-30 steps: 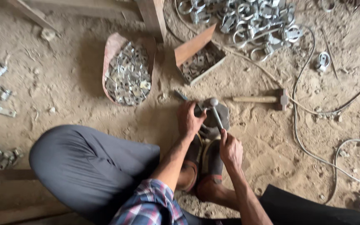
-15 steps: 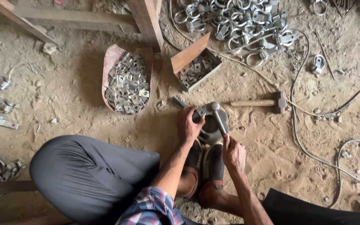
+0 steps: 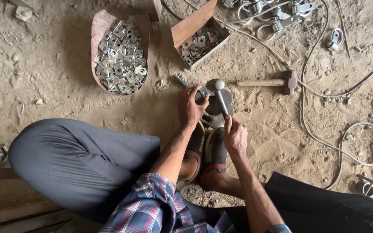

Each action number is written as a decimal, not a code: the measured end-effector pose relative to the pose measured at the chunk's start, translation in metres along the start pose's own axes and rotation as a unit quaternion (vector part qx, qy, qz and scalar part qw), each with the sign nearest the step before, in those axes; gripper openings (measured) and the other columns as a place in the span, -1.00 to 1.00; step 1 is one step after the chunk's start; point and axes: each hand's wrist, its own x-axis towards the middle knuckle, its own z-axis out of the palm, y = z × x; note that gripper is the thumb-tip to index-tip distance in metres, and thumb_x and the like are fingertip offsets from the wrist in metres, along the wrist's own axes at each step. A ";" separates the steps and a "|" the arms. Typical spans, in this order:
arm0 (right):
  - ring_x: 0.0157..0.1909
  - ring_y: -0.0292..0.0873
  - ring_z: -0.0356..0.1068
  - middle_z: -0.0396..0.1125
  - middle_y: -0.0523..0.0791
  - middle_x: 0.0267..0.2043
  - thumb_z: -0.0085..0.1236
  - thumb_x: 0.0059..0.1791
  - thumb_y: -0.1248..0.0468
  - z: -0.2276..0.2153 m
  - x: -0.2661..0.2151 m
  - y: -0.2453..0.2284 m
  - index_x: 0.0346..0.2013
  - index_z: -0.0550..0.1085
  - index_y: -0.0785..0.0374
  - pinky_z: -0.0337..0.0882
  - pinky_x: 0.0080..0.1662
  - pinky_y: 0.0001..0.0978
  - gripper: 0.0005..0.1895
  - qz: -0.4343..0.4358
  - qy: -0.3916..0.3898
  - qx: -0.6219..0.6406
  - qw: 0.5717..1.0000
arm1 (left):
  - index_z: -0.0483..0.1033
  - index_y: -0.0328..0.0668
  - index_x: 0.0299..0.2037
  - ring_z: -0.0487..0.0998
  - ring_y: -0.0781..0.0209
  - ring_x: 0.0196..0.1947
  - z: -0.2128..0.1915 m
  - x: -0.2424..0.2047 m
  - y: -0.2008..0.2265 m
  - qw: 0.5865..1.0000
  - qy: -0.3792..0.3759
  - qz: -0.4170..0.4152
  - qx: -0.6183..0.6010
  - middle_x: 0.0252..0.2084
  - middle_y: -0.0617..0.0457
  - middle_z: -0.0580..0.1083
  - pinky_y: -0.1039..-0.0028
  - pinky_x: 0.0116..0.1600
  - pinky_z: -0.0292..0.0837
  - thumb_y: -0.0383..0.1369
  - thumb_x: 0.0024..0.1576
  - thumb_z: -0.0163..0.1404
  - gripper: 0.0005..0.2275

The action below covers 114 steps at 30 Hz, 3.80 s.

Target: The person sits on the ground and repeatedly hammers small metal pieces on an anvil to shape them. The person picks up metal pieces from a container, places them on the anvil, and strikes them with a hammer.

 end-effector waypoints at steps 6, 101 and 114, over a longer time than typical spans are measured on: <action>-0.80 -0.27 0.05 0.20 -0.12 -0.78 -0.23 0.21 -0.12 0.009 0.004 0.013 -0.51 0.53 0.32 0.08 -0.68 -0.26 -0.31 0.061 -0.024 -0.021 0.998 | 0.53 -0.07 0.02 0.48 0.00 0.03 0.002 0.001 -0.003 1.000 0.008 0.010 -0.004 -0.04 0.03 0.46 0.10 0.17 0.38 -0.26 -0.04 0.31 -0.58; -0.79 -0.13 0.19 0.25 0.05 -0.76 -0.29 0.20 -0.17 0.026 0.008 0.037 -0.59 0.48 0.37 0.16 -0.67 -0.17 -0.23 0.067 0.014 0.000 0.998 | 0.41 -0.20 -0.02 0.49 -0.08 -0.04 0.018 -0.016 -0.028 0.995 0.043 -0.042 -0.075 -0.08 -0.08 0.45 0.15 0.08 0.40 -0.33 0.17 0.15 -0.75; -0.78 -0.27 -0.04 0.11 -0.11 -0.77 -0.32 0.24 -0.15 0.033 0.009 0.057 -0.65 0.37 0.31 -0.02 -0.69 -0.24 -0.24 0.026 0.013 -0.015 0.999 | 0.38 -0.26 0.08 0.49 -0.08 -0.03 0.014 -0.013 -0.022 0.987 0.081 -0.082 -0.111 -0.05 -0.12 0.44 0.15 0.07 0.40 -0.36 0.18 0.07 -0.70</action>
